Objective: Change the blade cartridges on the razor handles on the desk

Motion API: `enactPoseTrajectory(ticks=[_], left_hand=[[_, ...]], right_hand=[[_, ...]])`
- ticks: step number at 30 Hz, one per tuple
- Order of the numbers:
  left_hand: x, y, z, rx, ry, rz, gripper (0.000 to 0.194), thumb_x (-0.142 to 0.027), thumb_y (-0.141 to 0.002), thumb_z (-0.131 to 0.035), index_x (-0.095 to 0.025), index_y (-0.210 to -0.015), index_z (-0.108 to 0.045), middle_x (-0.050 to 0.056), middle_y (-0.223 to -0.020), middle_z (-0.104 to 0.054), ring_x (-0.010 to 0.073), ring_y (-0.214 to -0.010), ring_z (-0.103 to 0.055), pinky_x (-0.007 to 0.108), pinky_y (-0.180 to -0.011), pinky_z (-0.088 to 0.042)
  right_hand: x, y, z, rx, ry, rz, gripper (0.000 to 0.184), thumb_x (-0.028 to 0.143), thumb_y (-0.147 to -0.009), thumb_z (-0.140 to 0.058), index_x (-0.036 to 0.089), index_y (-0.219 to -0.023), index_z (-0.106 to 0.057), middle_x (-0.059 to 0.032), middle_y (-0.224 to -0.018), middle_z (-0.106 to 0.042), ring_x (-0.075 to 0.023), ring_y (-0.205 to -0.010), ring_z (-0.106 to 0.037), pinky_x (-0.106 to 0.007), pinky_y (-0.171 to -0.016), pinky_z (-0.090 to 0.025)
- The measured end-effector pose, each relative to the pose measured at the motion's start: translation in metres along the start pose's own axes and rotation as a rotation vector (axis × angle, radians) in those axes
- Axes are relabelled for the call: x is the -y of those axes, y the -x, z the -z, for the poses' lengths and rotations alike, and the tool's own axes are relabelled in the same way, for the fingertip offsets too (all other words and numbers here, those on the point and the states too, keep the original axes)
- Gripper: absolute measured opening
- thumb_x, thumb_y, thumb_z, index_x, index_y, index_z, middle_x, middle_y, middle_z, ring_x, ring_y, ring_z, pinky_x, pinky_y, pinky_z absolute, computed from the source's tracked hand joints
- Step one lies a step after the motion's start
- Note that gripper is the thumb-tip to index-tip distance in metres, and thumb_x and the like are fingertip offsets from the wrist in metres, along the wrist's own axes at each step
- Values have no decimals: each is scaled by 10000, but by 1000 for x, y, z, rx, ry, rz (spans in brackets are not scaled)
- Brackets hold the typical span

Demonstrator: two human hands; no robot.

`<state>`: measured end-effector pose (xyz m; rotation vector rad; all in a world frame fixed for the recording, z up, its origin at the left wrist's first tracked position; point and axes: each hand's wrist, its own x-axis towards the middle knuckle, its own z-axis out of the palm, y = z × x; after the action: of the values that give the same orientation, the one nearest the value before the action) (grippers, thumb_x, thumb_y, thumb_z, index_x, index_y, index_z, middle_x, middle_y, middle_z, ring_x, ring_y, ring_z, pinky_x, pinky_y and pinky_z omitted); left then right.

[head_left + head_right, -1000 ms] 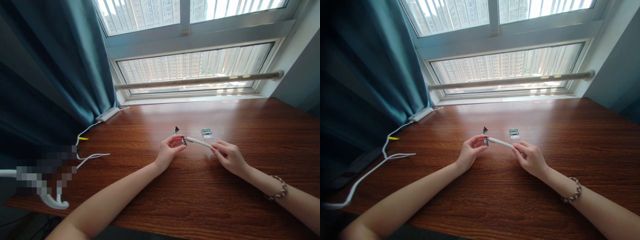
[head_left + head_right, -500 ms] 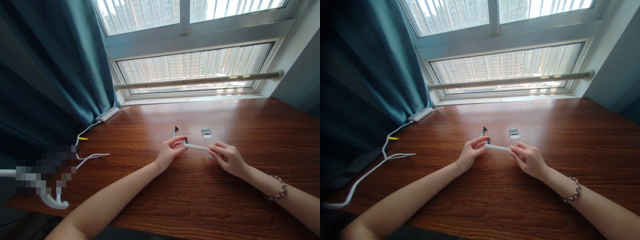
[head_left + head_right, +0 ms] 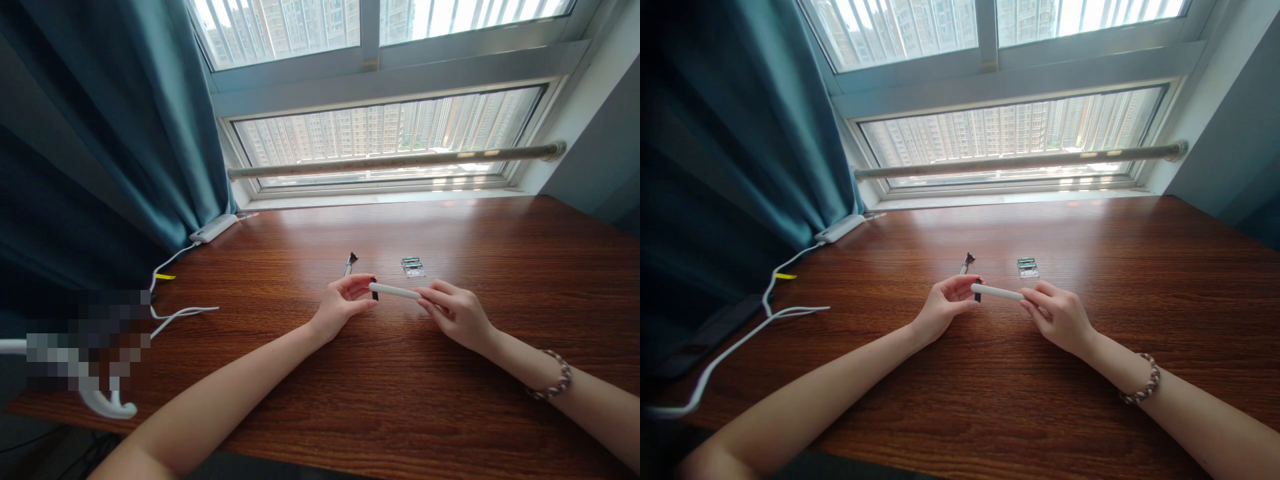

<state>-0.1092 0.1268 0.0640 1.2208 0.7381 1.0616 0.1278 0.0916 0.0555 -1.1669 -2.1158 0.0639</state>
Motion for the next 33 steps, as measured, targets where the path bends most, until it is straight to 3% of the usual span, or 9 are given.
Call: enactPoseTrajectory(ticks=[4, 12, 20, 24, 29, 33], left_hand=[[-3, 2, -3, 25, 31, 34, 457, -131, -513, -752, -155, -946, -606, 81, -989, -648, 222, -968, -579, 382, -913, -405], [-10, 6, -10, 83, 88, 83, 503, -180, -590, -720, -180, -1048, -513, 71, -820, -678, 222, -697, -652, 417, -764, -480], [-7, 5, -5, 107, 153, 100, 458, -188, -655, -674, -190, -1086, -521, 61, -792, -673, 214, -665, -650, 404, -717, -493], [-5, 5, -6, 112, 112, 81, 336, -184, -648, -678, -130, -970, -597, 76, -775, -667, 217, -651, -646, 403, -703, -497], [-2, 5, -5, 101, 103, 65, 286, -143, -633, -682, -122, -909, -611, 68, -766, -664, 214, -645, -647, 398, -700, -499], [-1, 4, -4, 63, 79, 56, 261, -145, -628, -685, -115, -879, -619, 66, -760, -665, 220, -658, -650, 397, -716, -497]], right_hand=[[-3, 0, -2, -66, 62, -44, 235, 309, -851, -454, 201, -958, -633, -32, -712, -561, -106, -522, -480, -210, -504, -368], [-1, 2, 1, -14, 24, 10, 217, 269, -843, -471, 200, -987, -618, -37, -747, -566, -112, -565, -496, -209, -514, -377], [-2, 2, 2, 14, 16, 25, 216, 261, -833, -480, 216, -999, -610, -26, -748, -556, -110, -570, -488, -212, -526, -373], [0, 1, 2, 9, 2, 19, 215, 262, -838, -472, 208, -991, -614, -24, -742, -551, -108, -567, -487, -213, -528, -370], [-1, 0, 1, -76, -10, -95, 210, 281, -855, -458, 187, -950, -621, -20, -721, -530, -101, -531, -453, -221, -521, -355], [1, 0, 0, -25, -105, -51, 208, 254, -861, -453, 181, -985, -603, -11, -705, -502, -92, -515, -424, -219, -519, -344]])
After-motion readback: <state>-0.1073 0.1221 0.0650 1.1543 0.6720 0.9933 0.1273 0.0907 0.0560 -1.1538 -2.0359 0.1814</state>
